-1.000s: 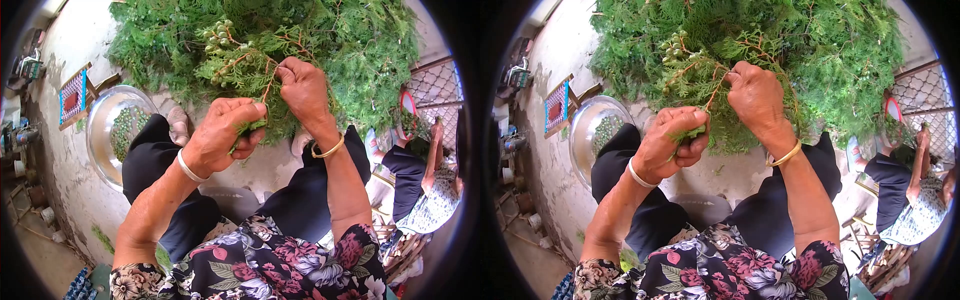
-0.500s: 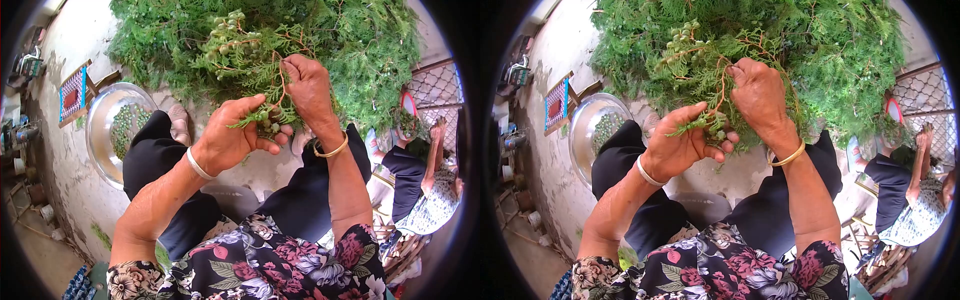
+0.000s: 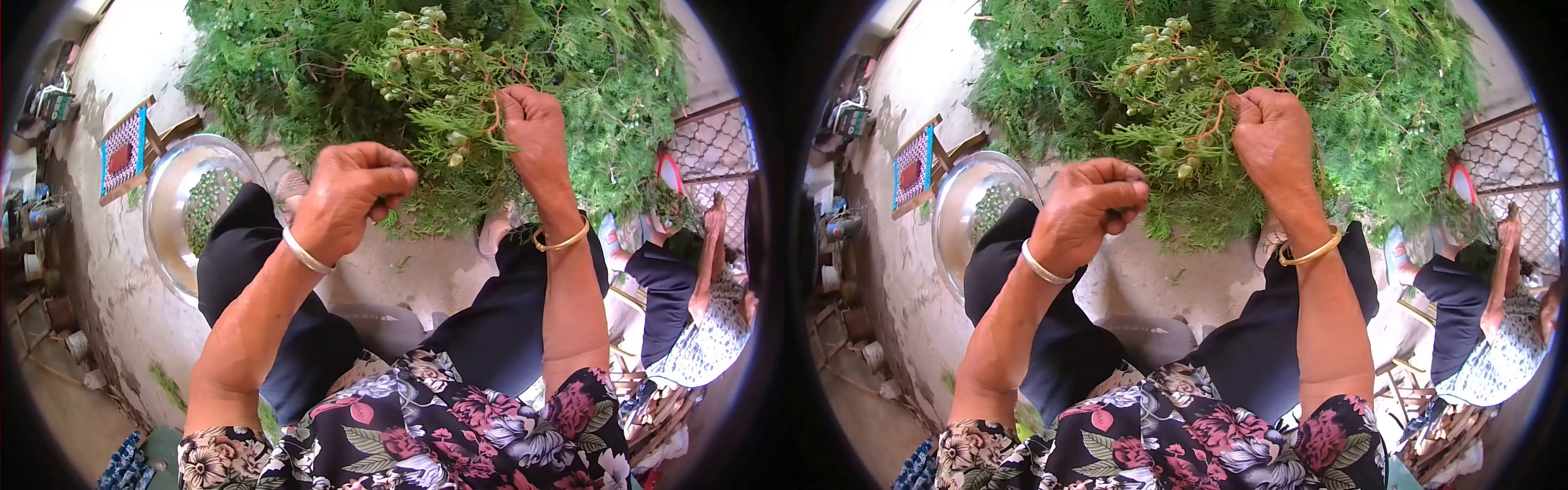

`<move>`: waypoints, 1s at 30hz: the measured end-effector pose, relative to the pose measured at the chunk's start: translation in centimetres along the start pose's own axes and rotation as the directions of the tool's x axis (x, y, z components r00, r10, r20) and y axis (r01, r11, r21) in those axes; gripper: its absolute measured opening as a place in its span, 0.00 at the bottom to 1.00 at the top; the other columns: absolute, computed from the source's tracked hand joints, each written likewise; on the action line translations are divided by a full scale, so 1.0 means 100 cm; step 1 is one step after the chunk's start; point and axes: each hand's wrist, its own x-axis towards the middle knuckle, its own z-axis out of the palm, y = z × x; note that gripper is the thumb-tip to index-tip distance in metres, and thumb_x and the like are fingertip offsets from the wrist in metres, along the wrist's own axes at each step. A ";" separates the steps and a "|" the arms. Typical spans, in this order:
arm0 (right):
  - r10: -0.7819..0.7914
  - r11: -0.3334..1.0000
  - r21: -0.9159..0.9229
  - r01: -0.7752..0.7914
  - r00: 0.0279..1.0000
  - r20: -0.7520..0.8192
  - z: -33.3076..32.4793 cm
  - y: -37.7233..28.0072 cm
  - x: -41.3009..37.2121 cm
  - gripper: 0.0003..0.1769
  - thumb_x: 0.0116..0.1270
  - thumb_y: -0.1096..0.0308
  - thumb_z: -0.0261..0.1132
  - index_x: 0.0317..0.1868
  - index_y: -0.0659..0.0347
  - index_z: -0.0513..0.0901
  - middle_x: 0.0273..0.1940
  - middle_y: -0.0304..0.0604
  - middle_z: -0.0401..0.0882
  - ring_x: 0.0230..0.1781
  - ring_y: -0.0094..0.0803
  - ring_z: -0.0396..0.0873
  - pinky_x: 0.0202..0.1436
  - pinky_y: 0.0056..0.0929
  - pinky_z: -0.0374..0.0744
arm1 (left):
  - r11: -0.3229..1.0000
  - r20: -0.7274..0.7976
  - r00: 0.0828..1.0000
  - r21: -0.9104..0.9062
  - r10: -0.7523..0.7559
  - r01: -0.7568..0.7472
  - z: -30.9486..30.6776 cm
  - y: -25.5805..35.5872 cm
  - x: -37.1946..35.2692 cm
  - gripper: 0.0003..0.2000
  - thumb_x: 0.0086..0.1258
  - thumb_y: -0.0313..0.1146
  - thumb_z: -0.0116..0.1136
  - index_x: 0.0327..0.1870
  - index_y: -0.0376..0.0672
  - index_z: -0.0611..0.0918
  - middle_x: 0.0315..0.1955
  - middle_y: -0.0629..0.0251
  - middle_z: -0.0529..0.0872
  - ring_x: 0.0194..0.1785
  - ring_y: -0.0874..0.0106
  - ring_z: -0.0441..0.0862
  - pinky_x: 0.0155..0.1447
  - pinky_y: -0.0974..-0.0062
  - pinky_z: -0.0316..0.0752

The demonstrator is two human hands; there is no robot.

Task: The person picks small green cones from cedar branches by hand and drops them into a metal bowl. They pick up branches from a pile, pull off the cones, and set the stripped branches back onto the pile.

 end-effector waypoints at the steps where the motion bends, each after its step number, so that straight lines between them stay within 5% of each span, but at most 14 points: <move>1: -0.012 1.000 0.000 0.012 1.000 0.001 0.000 0.000 0.001 0.13 0.63 0.71 0.62 0.23 0.69 0.74 0.16 0.49 0.60 0.17 0.28 0.58 0.23 0.31 0.65 | 1.000 -0.003 1.000 0.000 0.001 -0.001 0.002 -0.003 0.000 0.06 0.60 0.26 0.63 0.36 0.37 0.79 0.23 0.68 0.81 0.22 0.82 0.73 0.22 0.86 0.64; 5: 0.026 0.999 -0.034 -0.025 1.000 0.013 0.001 -0.009 -0.001 0.12 0.63 0.70 0.62 0.23 0.68 0.75 0.15 0.48 0.61 0.16 0.28 0.57 0.22 0.30 0.65 | 0.998 0.108 0.993 0.039 -0.051 0.047 0.016 -0.009 0.001 0.07 0.61 0.27 0.63 0.38 0.37 0.80 0.24 0.69 0.81 0.24 0.81 0.75 0.24 0.85 0.65; 11: 0.040 0.999 -0.030 -0.038 0.998 0.052 0.008 -0.011 -0.004 0.12 0.63 0.69 0.63 0.24 0.68 0.78 0.14 0.50 0.66 0.14 0.29 0.60 0.21 0.32 0.65 | 0.936 0.059 0.996 -0.350 0.064 -0.039 0.017 -0.007 0.008 0.08 0.66 0.28 0.61 0.43 0.38 0.77 0.32 0.66 0.81 0.32 0.77 0.77 0.31 0.83 0.69; 17: 0.054 0.997 -0.057 -0.049 0.994 0.093 0.010 -0.014 -0.006 0.12 0.62 0.67 0.63 0.24 0.67 0.79 0.15 0.51 0.70 0.14 0.33 0.63 0.22 0.33 0.67 | 0.908 -0.006 0.993 -0.404 0.117 -0.109 0.022 -0.003 0.009 0.08 0.66 0.29 0.60 0.43 0.37 0.78 0.36 0.66 0.79 0.33 0.73 0.76 0.32 0.80 0.70; 19: 0.051 0.998 -0.042 -0.046 0.993 0.110 0.011 -0.014 -0.007 0.13 0.67 0.70 0.60 0.25 0.70 0.76 0.15 0.30 0.58 0.18 0.16 0.56 0.21 0.25 0.58 | 0.897 -0.007 0.992 -0.427 0.122 -0.113 0.021 -0.002 0.009 0.09 0.66 0.29 0.60 0.43 0.37 0.78 0.36 0.66 0.79 0.33 0.72 0.76 0.32 0.80 0.70; 23: 0.065 0.996 -0.062 -0.059 0.992 0.111 0.008 -0.018 -0.006 0.12 0.66 0.70 0.60 0.27 0.70 0.78 0.15 0.30 0.59 0.18 0.16 0.56 0.20 0.25 0.58 | 0.887 0.032 0.997 -0.458 0.071 -0.048 0.020 0.001 0.008 0.09 0.65 0.29 0.60 0.43 0.37 0.79 0.35 0.65 0.80 0.30 0.71 0.77 0.28 0.81 0.69; 25: 0.114 0.991 -0.083 -0.103 0.984 0.136 0.007 -0.020 -0.005 0.12 0.62 0.65 0.63 0.26 0.66 0.81 0.17 0.52 0.72 0.16 0.37 0.69 0.24 0.35 0.69 | 0.878 0.024 0.998 -0.477 0.062 -0.043 0.024 0.006 0.007 0.09 0.64 0.29 0.62 0.42 0.37 0.79 0.34 0.64 0.81 0.28 0.73 0.77 0.25 0.81 0.68; 30: 0.058 0.994 -0.096 -0.045 0.989 0.136 0.018 -0.018 -0.010 0.12 0.61 0.66 0.61 0.27 0.66 0.81 0.22 0.55 0.76 0.21 0.47 0.74 0.28 0.38 0.72 | 0.944 0.118 0.993 -0.329 0.022 0.018 0.030 0.009 0.011 0.08 0.63 0.30 0.63 0.38 0.37 0.80 0.27 0.67 0.80 0.24 0.77 0.75 0.21 0.84 0.63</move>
